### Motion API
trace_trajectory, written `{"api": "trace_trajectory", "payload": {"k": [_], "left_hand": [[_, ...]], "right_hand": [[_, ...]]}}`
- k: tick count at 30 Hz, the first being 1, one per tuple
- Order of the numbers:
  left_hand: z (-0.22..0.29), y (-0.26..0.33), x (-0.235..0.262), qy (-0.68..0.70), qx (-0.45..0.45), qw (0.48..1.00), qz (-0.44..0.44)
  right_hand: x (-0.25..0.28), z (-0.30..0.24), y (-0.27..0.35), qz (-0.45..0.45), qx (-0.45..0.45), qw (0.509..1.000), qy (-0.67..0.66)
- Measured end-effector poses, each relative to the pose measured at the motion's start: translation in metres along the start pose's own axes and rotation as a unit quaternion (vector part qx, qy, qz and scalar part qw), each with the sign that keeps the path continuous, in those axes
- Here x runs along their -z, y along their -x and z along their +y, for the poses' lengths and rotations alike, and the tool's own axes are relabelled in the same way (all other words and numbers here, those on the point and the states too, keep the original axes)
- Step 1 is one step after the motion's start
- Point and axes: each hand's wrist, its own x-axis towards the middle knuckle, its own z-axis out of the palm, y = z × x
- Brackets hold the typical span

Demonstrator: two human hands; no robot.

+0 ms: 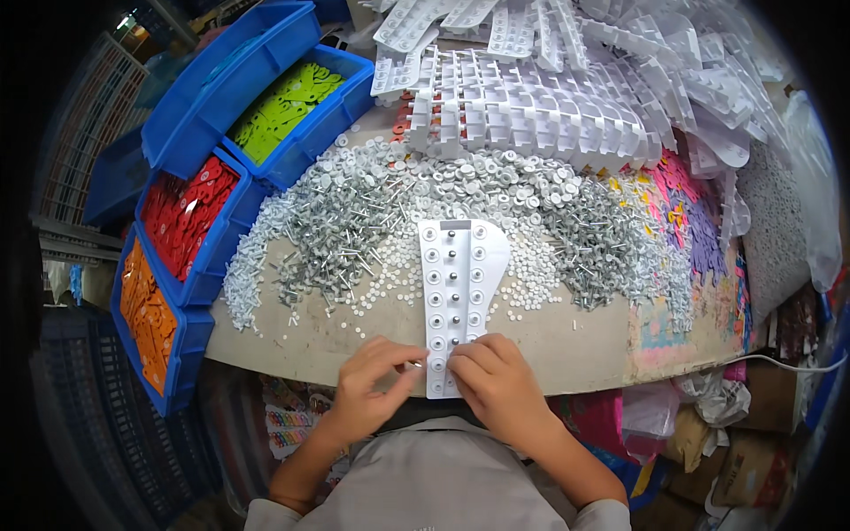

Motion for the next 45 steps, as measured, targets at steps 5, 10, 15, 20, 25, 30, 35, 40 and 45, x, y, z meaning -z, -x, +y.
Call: {"api": "trace_trajectory", "payload": {"k": [5,10,15,20,25,30,35,40,45], "left_hand": [[-0.013,0.004,-0.023,-0.036,-0.057,0.996,-0.059],[-0.019,0.005,-0.027,-0.077,-0.076,0.991,-0.077],[-0.021,0.004,-0.030,-0.066,-0.099,0.989,-0.088],[-0.020,0.005,-0.028,-0.180,-0.155,0.964,-0.120],[-0.014,0.005,-0.017,-0.198,-0.184,0.953,-0.134],[-0.023,0.010,-0.017,-0.223,-0.222,0.943,-0.112],[-0.033,-0.051,0.015,-0.323,-0.173,0.930,0.027],[-0.070,-0.129,0.028,-0.337,-0.160,0.925,0.067],[-0.091,-0.149,0.018,-0.352,-0.141,0.925,0.018]], "right_hand": [[0.006,0.010,0.010,0.025,-0.058,0.992,-0.106],[0.000,0.012,0.014,0.047,-0.054,0.991,-0.114],[-0.002,0.013,0.014,0.051,-0.050,0.992,-0.103],[-0.002,0.014,0.013,0.053,-0.030,0.994,-0.088],[-0.002,0.013,0.015,0.051,-0.038,0.993,-0.095],[-0.003,0.016,0.013,0.054,-0.032,0.993,-0.095],[-0.004,0.020,0.016,0.093,-0.088,0.982,-0.136],[0.015,0.056,-0.026,0.285,-0.125,0.950,0.017],[0.037,0.110,-0.068,0.223,-0.096,0.947,0.212]]}}
